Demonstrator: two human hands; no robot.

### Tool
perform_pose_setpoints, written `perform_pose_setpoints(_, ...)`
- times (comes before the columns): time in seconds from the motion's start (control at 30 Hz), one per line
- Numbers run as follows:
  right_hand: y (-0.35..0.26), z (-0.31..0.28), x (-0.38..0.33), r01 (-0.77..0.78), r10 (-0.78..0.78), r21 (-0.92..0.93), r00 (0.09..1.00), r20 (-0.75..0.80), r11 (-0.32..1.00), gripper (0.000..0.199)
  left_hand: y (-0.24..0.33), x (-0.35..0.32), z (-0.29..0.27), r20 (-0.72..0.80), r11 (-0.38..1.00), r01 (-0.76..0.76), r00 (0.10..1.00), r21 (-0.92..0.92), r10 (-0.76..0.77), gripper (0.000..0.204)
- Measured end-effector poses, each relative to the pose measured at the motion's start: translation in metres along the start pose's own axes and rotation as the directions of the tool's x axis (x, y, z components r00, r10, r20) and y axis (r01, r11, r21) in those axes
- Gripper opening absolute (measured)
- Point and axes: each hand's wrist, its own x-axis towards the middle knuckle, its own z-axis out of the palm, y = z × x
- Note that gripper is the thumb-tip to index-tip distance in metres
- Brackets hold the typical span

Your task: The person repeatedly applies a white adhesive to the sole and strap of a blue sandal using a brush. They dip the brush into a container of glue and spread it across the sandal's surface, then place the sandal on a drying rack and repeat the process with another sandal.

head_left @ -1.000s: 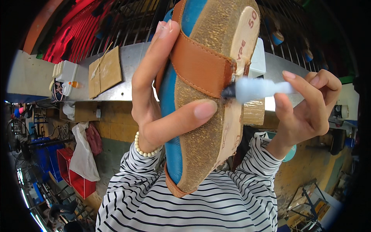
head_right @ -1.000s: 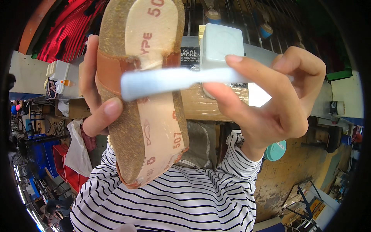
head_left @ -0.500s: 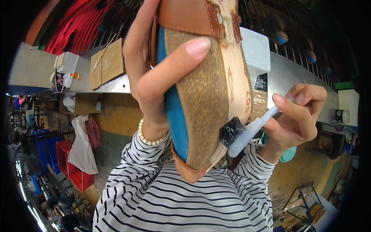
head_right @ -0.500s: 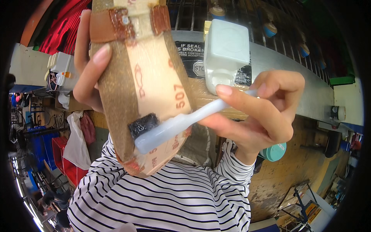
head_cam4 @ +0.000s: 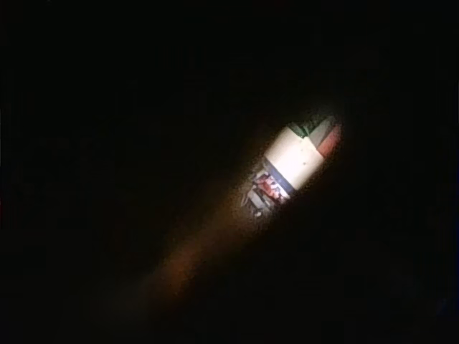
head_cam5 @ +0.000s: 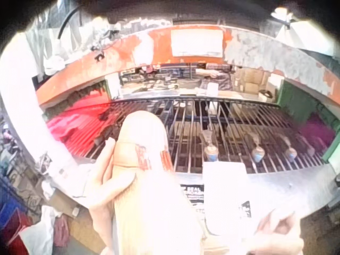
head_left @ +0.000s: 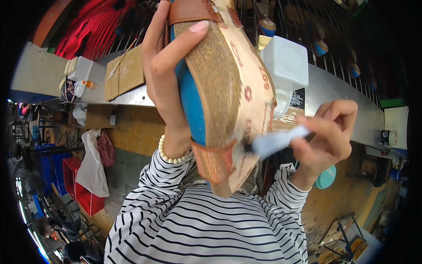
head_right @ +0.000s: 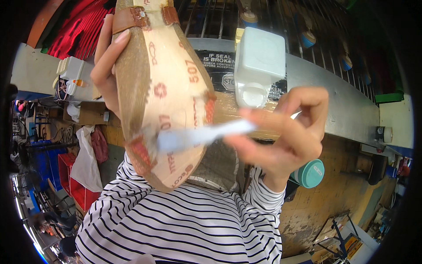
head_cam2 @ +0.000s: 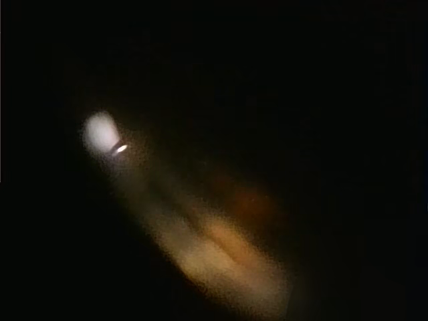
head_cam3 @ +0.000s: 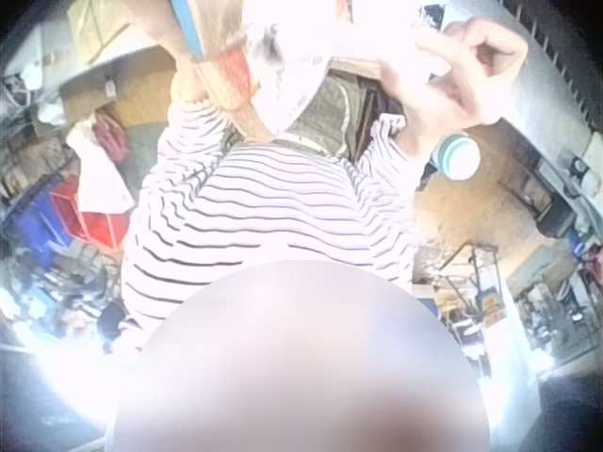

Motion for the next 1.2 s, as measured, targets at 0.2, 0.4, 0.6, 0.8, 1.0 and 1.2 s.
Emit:
perform_pose_setpoints(0.2, -0.015, -0.001, 0.001, 0.018, -0.014, -0.124, 0.999, 0.034, 0.992, 0.045, -0.002, -0.005, 0.000, 0.000, 0.999, 0.028, 1.000, -0.038, -0.028, 0.061)
perform_pose_setpoints(0.4, -0.015, -0.001, 0.007, 0.045, -0.047, -0.200, 0.999, -0.007, 0.979, 0.046, 0.010, -0.002, 0.003, -0.005, 0.992, 0.092, 0.996, -0.088, -0.093, 0.068)
perform_pose_setpoints(0.6, -0.011, -0.001, 0.001, 0.075, -0.074, -0.021, 0.996, 0.058, 0.997, 0.045, 0.015, 0.000, -0.007, -0.018, 0.988, 0.148, 0.989, 0.033, -0.148, 0.064)
perform_pose_setpoints(0.8, 0.006, -0.018, -0.017, -0.052, 0.053, 0.119, 0.999, -0.009, 0.992, 0.037, -0.005, 0.004, -0.022, 0.076, 0.996, 0.060, 0.995, 0.062, -0.065, 0.055)
perform_pose_setpoints(1.0, 0.051, -0.059, -0.039, -0.136, 0.313, -0.728, 0.943, 0.113, 0.671, 0.026, 0.018, 0.006, -0.042, -0.006, 0.617, 0.427, 0.819, -0.661, -0.574, 0.070)
perform_pose_setpoints(1.2, 0.064, -0.065, -0.072, -0.193, 0.319, -0.775, 0.948, 0.012, 0.602, 0.020, -0.019, -0.001, -0.066, -0.217, 0.858, 0.348, 0.868, -0.378, -0.447, 0.065)
